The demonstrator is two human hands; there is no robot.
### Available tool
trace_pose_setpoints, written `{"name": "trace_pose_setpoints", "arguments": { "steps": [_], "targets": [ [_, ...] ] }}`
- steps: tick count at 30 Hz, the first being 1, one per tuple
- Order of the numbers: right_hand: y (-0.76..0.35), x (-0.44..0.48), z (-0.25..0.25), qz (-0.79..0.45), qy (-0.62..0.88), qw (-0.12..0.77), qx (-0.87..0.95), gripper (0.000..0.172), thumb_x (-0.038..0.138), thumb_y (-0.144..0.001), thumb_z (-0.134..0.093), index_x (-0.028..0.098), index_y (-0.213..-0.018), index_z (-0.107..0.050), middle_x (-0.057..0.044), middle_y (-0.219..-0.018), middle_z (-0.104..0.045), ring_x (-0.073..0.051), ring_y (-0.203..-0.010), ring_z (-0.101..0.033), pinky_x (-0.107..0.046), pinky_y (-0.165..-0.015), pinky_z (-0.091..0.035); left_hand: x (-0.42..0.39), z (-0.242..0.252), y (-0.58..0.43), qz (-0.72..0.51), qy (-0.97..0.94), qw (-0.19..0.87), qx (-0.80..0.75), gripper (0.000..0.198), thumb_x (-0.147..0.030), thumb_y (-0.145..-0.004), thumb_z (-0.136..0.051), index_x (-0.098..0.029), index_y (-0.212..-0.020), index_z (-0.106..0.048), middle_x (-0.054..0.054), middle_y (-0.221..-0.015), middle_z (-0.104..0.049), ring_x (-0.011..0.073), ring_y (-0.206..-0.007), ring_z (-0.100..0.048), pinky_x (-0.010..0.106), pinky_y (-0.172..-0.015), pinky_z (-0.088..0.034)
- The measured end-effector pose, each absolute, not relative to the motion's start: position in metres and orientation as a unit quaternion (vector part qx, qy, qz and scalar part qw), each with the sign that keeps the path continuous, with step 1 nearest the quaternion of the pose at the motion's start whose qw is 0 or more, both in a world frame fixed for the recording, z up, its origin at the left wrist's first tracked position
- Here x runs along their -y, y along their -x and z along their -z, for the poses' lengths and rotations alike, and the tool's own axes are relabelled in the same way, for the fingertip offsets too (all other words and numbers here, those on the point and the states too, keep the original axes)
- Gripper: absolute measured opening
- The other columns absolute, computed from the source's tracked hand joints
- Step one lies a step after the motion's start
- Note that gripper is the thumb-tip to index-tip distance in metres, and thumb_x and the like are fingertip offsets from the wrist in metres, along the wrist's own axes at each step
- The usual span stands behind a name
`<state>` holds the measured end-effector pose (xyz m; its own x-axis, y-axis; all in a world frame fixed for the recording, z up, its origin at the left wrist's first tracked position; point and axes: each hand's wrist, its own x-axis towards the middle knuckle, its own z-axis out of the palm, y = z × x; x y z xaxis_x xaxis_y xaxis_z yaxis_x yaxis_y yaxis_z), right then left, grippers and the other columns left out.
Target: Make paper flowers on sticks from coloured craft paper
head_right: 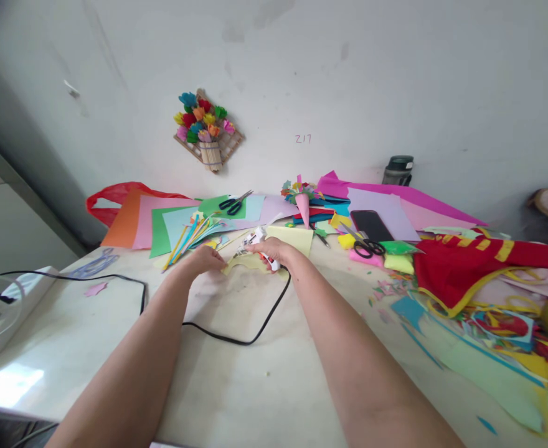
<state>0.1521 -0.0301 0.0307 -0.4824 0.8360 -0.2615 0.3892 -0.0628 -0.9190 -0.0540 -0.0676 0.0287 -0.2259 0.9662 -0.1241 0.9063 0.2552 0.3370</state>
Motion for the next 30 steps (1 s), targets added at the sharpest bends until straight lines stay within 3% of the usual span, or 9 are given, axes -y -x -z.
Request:
{"name": "trace_pose_setpoints", "arguments": {
  "steps": [10, 19, 30],
  "targets": [
    [-0.150, 0.034, -0.033, -0.546, 0.496, 0.226, 0.636, 0.046, 0.056, -0.061, -0.067, 0.014, -0.068, -0.049, 0.004, -0.042, -0.048, -0.009, -0.032, -0.044, -0.022, -0.032, -0.041, 0.079, -0.040, 0.058, -0.051, -0.623, 0.168, -0.762, 0.015, -0.025, -0.058, -0.061, -0.019, -0.071, -0.065, 0.003, -0.077, -0.068, 0.0155, -0.070, -0.059, 0.020, -0.054, -0.039],
    [-0.150, 0.028, -0.028, -0.537, 0.481, 0.216, 0.658, 0.050, 0.061, -0.063, -0.062, 0.012, -0.067, -0.054, -0.003, -0.044, -0.056, -0.010, -0.032, -0.046, -0.021, -0.031, -0.039, 0.084, -0.045, 0.053, -0.055, -0.620, 0.170, -0.764, 0.016, -0.021, -0.058, -0.059, -0.016, -0.072, -0.066, 0.006, -0.080, -0.068, 0.0170, -0.072, -0.060, 0.020, -0.055, -0.040],
    [-0.150, 0.030, -0.028, -0.532, 0.481, 0.224, 0.660, 0.050, 0.061, -0.063, -0.062, 0.012, -0.064, -0.054, -0.003, -0.044, -0.055, -0.009, -0.031, -0.045, -0.020, -0.031, -0.038, 0.085, -0.047, 0.051, -0.048, -0.616, 0.168, -0.768, 0.015, -0.021, -0.058, -0.059, -0.016, -0.071, -0.066, 0.006, -0.080, -0.068, 0.0178, -0.073, -0.060, 0.021, -0.055, -0.040]
  ]
}}
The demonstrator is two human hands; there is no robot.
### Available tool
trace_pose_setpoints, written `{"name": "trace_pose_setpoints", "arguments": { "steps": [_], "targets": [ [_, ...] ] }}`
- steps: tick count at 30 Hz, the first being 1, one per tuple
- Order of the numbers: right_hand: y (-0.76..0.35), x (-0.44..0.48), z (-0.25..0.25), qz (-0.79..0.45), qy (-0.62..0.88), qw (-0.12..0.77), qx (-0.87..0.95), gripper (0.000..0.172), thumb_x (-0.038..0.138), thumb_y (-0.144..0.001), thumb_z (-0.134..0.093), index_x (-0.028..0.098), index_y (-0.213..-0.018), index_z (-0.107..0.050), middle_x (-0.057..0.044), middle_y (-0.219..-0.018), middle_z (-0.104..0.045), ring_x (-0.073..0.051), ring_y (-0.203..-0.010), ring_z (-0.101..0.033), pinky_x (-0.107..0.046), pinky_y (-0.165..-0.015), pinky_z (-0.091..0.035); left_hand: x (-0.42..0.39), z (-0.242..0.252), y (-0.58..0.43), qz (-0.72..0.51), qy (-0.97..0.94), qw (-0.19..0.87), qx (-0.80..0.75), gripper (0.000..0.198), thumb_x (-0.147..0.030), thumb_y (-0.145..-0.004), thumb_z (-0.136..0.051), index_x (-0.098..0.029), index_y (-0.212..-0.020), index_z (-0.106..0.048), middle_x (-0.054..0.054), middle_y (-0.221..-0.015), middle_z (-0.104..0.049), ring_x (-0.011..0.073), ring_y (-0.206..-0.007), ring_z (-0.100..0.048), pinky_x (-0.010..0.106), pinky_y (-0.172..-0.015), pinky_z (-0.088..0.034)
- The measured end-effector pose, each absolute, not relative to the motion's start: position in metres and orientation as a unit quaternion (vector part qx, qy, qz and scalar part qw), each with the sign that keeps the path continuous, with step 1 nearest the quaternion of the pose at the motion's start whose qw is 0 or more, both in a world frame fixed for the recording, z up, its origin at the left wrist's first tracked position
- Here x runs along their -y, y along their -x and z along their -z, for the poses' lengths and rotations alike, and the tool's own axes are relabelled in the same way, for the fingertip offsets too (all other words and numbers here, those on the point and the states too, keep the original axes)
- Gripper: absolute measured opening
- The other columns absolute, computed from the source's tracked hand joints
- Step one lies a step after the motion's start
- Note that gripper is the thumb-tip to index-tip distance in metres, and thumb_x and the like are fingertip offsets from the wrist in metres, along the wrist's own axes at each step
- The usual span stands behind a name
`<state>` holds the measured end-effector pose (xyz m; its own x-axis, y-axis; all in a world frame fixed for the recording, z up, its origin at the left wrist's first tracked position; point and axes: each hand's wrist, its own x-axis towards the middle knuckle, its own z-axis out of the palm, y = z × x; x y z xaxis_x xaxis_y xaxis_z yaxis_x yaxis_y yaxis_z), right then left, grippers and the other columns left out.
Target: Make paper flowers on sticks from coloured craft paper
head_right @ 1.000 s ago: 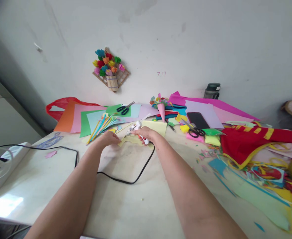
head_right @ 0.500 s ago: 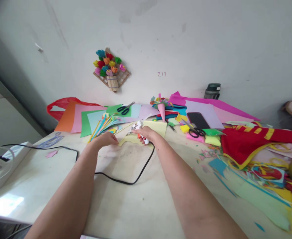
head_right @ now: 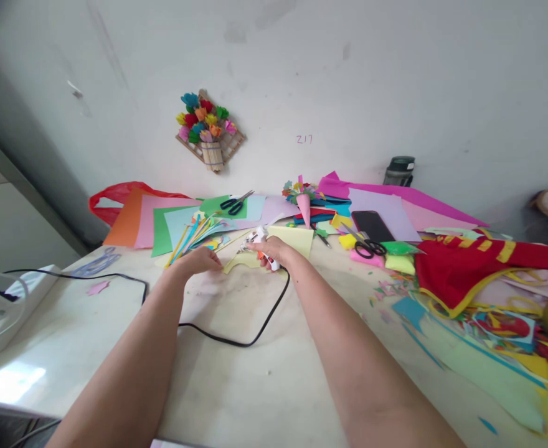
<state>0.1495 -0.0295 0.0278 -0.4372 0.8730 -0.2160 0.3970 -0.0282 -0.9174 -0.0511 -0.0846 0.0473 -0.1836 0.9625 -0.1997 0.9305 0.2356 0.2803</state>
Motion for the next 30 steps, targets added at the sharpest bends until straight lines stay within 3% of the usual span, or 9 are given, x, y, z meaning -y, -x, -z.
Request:
{"name": "trace_pose_setpoints", "arguments": {
  "steps": [14, 23, 30],
  "targets": [
    [-0.151, 0.025, -0.024, -0.553, 0.440, 0.168, 0.687, 0.052, 0.063, -0.062, -0.060, 0.011, -0.066, -0.055, -0.003, -0.047, -0.057, -0.009, -0.032, -0.046, -0.021, -0.031, -0.039, 0.084, -0.046, 0.053, -0.052, -0.605, 0.177, -0.774, 0.018, -0.022, -0.058, -0.060, -0.016, -0.074, -0.065, 0.006, -0.081, -0.068, 0.0187, -0.074, -0.060, 0.022, -0.056, -0.041],
    [-0.152, 0.024, -0.025, -0.554, 0.434, 0.181, 0.687, 0.052, 0.063, -0.063, -0.060, 0.012, -0.066, -0.055, -0.002, -0.048, -0.056, -0.008, -0.031, -0.045, -0.021, -0.031, -0.039, 0.089, -0.053, 0.047, -0.046, -0.605, 0.179, -0.775, 0.017, -0.022, -0.061, -0.058, -0.016, -0.076, -0.064, 0.006, -0.085, -0.067, 0.0189, -0.080, -0.060, 0.021, -0.057, -0.041],
    [-0.152, 0.027, -0.026, -0.555, 0.434, 0.183, 0.686, 0.050, 0.062, -0.063, -0.061, 0.012, -0.067, -0.056, -0.002, -0.047, -0.056, -0.008, -0.031, -0.045, -0.021, -0.030, -0.039, 0.078, -0.039, 0.055, -0.073, -0.596, 0.169, -0.782, 0.022, -0.030, -0.059, -0.059, -0.019, -0.078, -0.064, 0.004, -0.081, -0.067, 0.0172, -0.074, -0.059, 0.021, -0.055, -0.040]
  ]
}}
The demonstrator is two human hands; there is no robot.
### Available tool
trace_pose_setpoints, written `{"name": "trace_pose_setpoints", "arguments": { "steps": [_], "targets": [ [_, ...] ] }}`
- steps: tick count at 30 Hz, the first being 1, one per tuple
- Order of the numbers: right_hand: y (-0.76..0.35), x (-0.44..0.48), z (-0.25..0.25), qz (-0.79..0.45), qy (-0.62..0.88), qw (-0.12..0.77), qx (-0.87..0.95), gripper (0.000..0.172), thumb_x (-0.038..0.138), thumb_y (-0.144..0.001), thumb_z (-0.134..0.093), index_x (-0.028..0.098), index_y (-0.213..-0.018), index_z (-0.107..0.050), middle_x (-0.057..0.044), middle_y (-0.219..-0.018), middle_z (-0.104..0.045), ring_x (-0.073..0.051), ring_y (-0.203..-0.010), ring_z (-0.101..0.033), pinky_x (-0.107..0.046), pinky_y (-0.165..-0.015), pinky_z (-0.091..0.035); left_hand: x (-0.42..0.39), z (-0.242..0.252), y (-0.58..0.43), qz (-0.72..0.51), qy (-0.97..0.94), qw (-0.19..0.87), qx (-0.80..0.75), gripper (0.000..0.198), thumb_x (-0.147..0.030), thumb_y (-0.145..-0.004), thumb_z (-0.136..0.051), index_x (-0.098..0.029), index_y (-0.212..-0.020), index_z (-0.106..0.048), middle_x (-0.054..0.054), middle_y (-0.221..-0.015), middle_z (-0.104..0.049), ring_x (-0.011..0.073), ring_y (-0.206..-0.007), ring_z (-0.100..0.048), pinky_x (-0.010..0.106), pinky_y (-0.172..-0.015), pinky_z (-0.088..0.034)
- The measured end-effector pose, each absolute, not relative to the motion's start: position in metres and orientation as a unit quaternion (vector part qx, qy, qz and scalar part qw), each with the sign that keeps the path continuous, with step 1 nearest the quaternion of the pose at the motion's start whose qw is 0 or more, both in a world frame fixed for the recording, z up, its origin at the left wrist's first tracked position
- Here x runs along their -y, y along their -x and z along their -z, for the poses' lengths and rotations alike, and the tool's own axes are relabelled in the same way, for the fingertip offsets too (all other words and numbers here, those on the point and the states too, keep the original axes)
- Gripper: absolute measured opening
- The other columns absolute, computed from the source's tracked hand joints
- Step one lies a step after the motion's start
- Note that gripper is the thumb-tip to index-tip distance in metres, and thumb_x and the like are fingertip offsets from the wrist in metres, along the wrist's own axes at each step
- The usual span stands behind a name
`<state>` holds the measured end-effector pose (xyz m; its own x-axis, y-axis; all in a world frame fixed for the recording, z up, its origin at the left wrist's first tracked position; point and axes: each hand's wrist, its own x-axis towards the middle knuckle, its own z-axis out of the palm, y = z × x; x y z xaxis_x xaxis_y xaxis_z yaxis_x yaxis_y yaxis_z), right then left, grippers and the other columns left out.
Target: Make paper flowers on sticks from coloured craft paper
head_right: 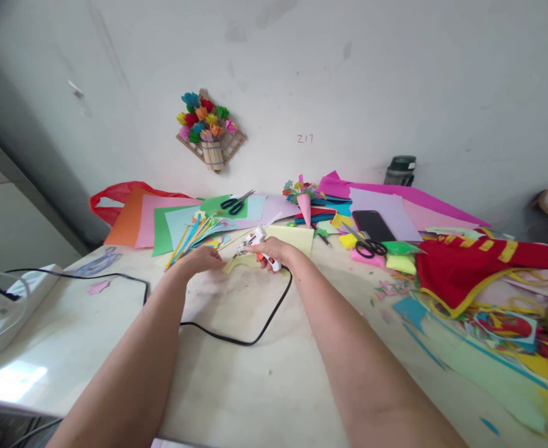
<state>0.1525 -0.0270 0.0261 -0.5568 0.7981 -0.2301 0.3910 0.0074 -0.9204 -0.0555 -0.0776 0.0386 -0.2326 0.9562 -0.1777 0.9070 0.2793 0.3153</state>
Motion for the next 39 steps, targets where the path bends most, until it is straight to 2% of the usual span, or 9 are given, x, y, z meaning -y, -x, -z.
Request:
{"name": "trace_pose_setpoints", "arguments": {
  "steps": [6, 19, 26, 32, 35, 39],
  "targets": [
    [-0.152, 0.025, -0.025, -0.554, 0.426, 0.171, 0.694, 0.051, 0.062, -0.063, -0.061, 0.011, -0.065, -0.056, -0.002, -0.047, -0.056, -0.009, -0.031, -0.045, -0.021, -0.030, -0.037, 0.065, -0.024, 0.063, -0.061, -0.609, 0.121, -0.782, 0.023, -0.032, -0.056, -0.060, -0.022, -0.076, -0.066, 0.003, -0.076, -0.067, 0.0198, -0.078, -0.060, 0.023, -0.058, -0.039],
    [-0.151, 0.028, -0.029, -0.552, 0.419, 0.146, 0.706, 0.045, 0.057, -0.063, -0.064, 0.014, -0.062, -0.051, 0.001, -0.045, -0.053, -0.009, -0.030, -0.045, -0.022, -0.030, -0.038, 0.063, -0.021, 0.065, -0.060, -0.601, 0.124, -0.787, 0.026, -0.032, -0.055, -0.060, -0.022, -0.078, -0.068, 0.004, -0.077, -0.068, 0.0205, -0.077, -0.060, 0.024, -0.059, -0.040],
    [-0.153, 0.028, -0.030, -0.536, 0.449, 0.187, 0.690, 0.047, 0.058, -0.062, -0.064, 0.013, -0.061, -0.051, 0.002, -0.042, -0.050, -0.009, -0.029, -0.043, -0.022, -0.031, -0.039, 0.063, -0.023, 0.062, -0.058, -0.599, 0.127, -0.788, 0.025, -0.032, -0.055, -0.060, -0.022, -0.077, -0.067, 0.003, -0.077, -0.067, 0.0205, -0.079, -0.060, 0.024, -0.059, -0.040],
    [-0.156, 0.027, -0.031, -0.528, 0.466, 0.222, 0.675, 0.048, 0.059, -0.063, -0.063, 0.012, -0.069, -0.054, -0.002, -0.046, -0.056, -0.009, -0.030, -0.045, -0.021, -0.029, -0.038, 0.072, -0.032, 0.058, -0.083, -0.590, 0.144, -0.790, 0.022, -0.029, -0.054, -0.060, -0.021, -0.074, -0.065, 0.002, -0.074, -0.066, 0.0182, -0.073, -0.059, 0.022, -0.055, -0.039],
    [-0.156, 0.023, -0.030, -0.529, 0.467, 0.265, 0.657, 0.049, 0.061, -0.066, -0.059, 0.012, -0.069, -0.054, -0.003, -0.047, -0.057, -0.009, -0.030, -0.046, -0.020, -0.029, -0.038, 0.077, -0.037, 0.057, -0.119, -0.589, 0.141, -0.787, 0.019, -0.027, -0.058, -0.056, -0.020, -0.074, -0.065, 0.002, -0.071, -0.065, 0.0162, -0.067, -0.058, 0.022, -0.053, -0.039],
    [-0.157, 0.020, -0.029, -0.533, 0.470, 0.331, 0.621, 0.047, 0.059, -0.069, -0.058, 0.012, -0.070, -0.055, -0.003, -0.048, -0.057, -0.008, -0.030, -0.045, -0.020, -0.029, -0.037, 0.077, -0.039, 0.056, -0.134, -0.589, 0.098, -0.791, 0.021, -0.024, -0.062, -0.052, -0.020, -0.076, -0.067, 0.004, -0.073, -0.066, 0.0190, -0.071, -0.059, 0.026, -0.060, -0.042]
  ]
}}
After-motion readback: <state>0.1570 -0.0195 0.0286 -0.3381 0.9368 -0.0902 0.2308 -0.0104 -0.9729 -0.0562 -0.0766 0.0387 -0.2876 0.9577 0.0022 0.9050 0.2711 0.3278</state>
